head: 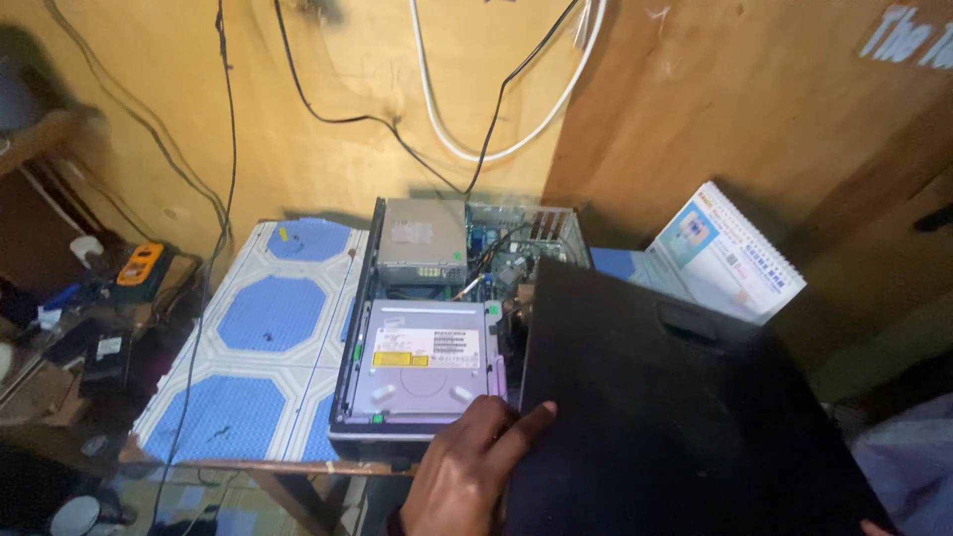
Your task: The recorder is opening a computer case and removing a power supply unit using a screwdriver.
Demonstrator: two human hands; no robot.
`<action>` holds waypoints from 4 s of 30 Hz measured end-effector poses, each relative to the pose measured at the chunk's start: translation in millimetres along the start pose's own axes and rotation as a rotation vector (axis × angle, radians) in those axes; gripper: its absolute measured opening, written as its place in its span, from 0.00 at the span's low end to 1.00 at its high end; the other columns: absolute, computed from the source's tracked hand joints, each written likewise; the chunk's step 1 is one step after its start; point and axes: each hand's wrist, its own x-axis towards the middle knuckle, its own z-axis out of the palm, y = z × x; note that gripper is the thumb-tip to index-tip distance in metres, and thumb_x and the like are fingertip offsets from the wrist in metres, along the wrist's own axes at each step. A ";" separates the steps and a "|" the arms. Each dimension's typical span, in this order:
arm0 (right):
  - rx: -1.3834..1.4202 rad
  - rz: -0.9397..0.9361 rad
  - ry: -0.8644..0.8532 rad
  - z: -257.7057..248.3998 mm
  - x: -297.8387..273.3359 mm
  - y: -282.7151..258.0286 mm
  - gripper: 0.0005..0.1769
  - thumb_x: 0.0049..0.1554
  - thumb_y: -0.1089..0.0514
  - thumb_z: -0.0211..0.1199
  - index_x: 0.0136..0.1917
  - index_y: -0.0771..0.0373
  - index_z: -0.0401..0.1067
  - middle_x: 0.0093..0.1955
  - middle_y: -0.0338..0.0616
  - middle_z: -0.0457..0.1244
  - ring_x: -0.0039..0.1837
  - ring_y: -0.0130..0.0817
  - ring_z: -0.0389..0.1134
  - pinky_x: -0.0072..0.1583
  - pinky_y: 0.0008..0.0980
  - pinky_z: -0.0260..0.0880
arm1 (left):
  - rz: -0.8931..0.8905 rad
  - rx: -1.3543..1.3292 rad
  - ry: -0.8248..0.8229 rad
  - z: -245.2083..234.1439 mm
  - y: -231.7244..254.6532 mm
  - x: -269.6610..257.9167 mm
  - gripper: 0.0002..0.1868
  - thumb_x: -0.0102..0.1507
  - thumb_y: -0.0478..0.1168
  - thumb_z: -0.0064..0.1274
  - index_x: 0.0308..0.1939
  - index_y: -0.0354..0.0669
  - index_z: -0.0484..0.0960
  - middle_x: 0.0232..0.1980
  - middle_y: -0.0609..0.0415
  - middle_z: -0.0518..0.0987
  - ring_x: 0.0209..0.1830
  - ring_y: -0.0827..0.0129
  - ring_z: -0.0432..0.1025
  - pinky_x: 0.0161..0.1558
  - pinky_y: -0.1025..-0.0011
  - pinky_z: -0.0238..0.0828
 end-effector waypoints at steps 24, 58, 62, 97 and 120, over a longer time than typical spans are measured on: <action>-0.153 -0.104 -0.007 6.5 60.5 18.3 0.45 0.57 0.39 0.56 0.80 0.63 0.54 0.79 0.58 0.52 0.78 0.47 0.55 0.73 0.53 0.54 | -0.177 -0.120 0.048 25.8 -35.4 -7.6 0.24 0.59 0.34 0.59 0.61 0.37 0.83 0.44 0.43 0.80 0.47 0.55 0.81 0.51 0.60 0.77; -0.559 -0.175 0.538 89.6 38.4 6.3 0.30 0.60 0.49 0.61 0.71 0.64 0.64 0.66 0.65 0.61 0.66 0.58 0.64 0.62 0.56 0.63 | -0.180 -0.414 0.308 19.6 -29.1 25.6 0.38 0.59 0.30 0.58 0.73 0.34 0.65 0.66 0.39 0.75 0.64 0.53 0.75 0.59 0.58 0.78; -0.626 -0.187 0.745 45.8 54.5 -137.6 0.25 0.61 0.52 0.62 0.69 0.64 0.66 0.62 0.68 0.64 0.62 0.61 0.67 0.58 0.57 0.66 | -0.641 -0.415 0.185 10.5 -16.2 31.2 0.41 0.58 0.38 0.61 0.76 0.51 0.64 0.52 0.50 0.82 0.51 0.65 0.81 0.38 0.67 0.88; 0.953 0.612 1.068 42.7 237.7 -198.3 0.43 0.55 0.36 0.74 0.69 0.67 0.65 0.64 0.54 0.66 0.61 0.48 0.71 0.58 0.49 0.76 | -0.577 0.058 0.228 15.4 -96.2 -33.6 0.22 0.59 0.34 0.58 0.58 0.38 0.77 0.48 0.42 0.83 0.52 0.54 0.82 0.47 0.56 0.84; 1.112 0.386 0.998 56.8 234.2 -188.0 0.41 0.56 0.46 0.75 0.72 0.68 0.62 0.68 0.53 0.64 0.68 0.48 0.65 0.69 0.53 0.66 | -0.555 0.083 0.257 17.0 -78.6 -33.1 0.19 0.60 0.32 0.58 0.55 0.38 0.80 0.47 0.42 0.84 0.52 0.55 0.81 0.53 0.56 0.80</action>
